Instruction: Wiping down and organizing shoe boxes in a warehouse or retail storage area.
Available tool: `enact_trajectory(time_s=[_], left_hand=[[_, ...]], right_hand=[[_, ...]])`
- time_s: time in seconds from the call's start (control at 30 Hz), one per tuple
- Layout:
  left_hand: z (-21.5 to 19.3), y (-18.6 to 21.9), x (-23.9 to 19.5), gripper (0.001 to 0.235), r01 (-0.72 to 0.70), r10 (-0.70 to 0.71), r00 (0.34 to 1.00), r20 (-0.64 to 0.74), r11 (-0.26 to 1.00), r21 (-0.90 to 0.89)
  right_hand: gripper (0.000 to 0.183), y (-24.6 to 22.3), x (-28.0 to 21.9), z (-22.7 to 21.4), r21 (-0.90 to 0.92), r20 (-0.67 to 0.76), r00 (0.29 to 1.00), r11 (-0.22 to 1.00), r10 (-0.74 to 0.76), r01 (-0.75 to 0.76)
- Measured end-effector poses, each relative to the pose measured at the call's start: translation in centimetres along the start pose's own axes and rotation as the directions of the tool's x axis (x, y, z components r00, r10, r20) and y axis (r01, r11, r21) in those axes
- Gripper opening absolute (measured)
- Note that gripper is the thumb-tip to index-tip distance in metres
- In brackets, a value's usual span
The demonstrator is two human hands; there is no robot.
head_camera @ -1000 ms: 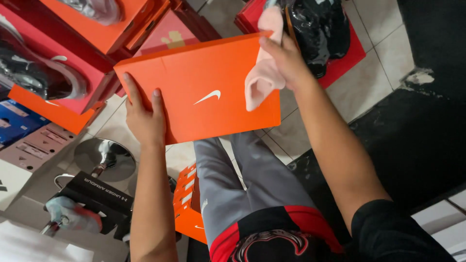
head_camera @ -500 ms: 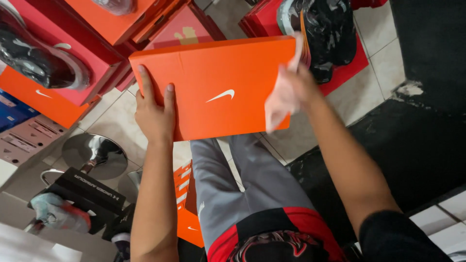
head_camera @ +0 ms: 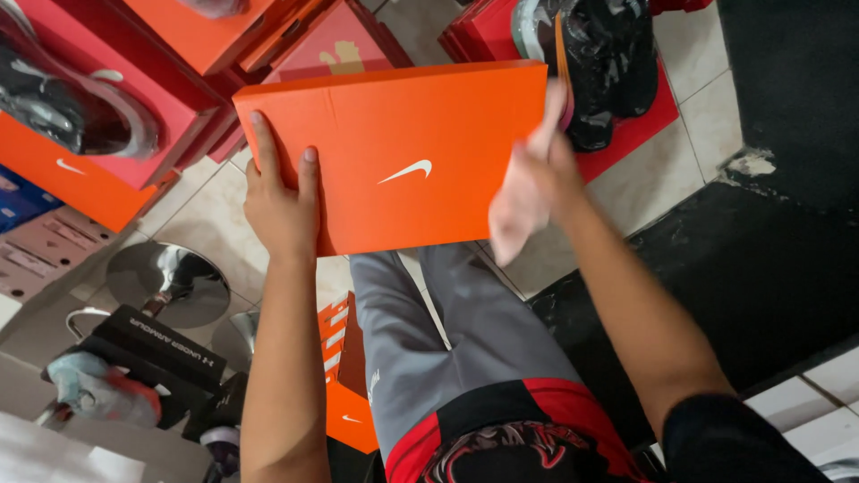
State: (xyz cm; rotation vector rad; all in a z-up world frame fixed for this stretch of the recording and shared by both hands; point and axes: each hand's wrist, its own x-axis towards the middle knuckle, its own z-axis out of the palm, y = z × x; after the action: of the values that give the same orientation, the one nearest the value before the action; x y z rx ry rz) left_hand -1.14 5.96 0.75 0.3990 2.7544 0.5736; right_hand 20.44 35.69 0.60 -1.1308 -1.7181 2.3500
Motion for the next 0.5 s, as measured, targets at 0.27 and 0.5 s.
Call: enact_trajectory(time_s=[0.27, 0.5], left_hand=[[-0.4, -0.2, 0.0, 0.065, 0.04, -0.039, 0.999, 0.02, 0.998, -0.039], [0.0, 0.1, 0.2, 0.064, 0.002, -0.002, 1.0, 0.006, 0.999, -0.044]], right_hand=[[0.082, -3.8, -2.6, 3.0, 0.0, 0.123, 0.99, 0.998, -0.068, 0.068], [0.068, -0.6, -2.5, 0.8, -0.162, -0.072, 0.989, 0.977, 0.127, -0.137]])
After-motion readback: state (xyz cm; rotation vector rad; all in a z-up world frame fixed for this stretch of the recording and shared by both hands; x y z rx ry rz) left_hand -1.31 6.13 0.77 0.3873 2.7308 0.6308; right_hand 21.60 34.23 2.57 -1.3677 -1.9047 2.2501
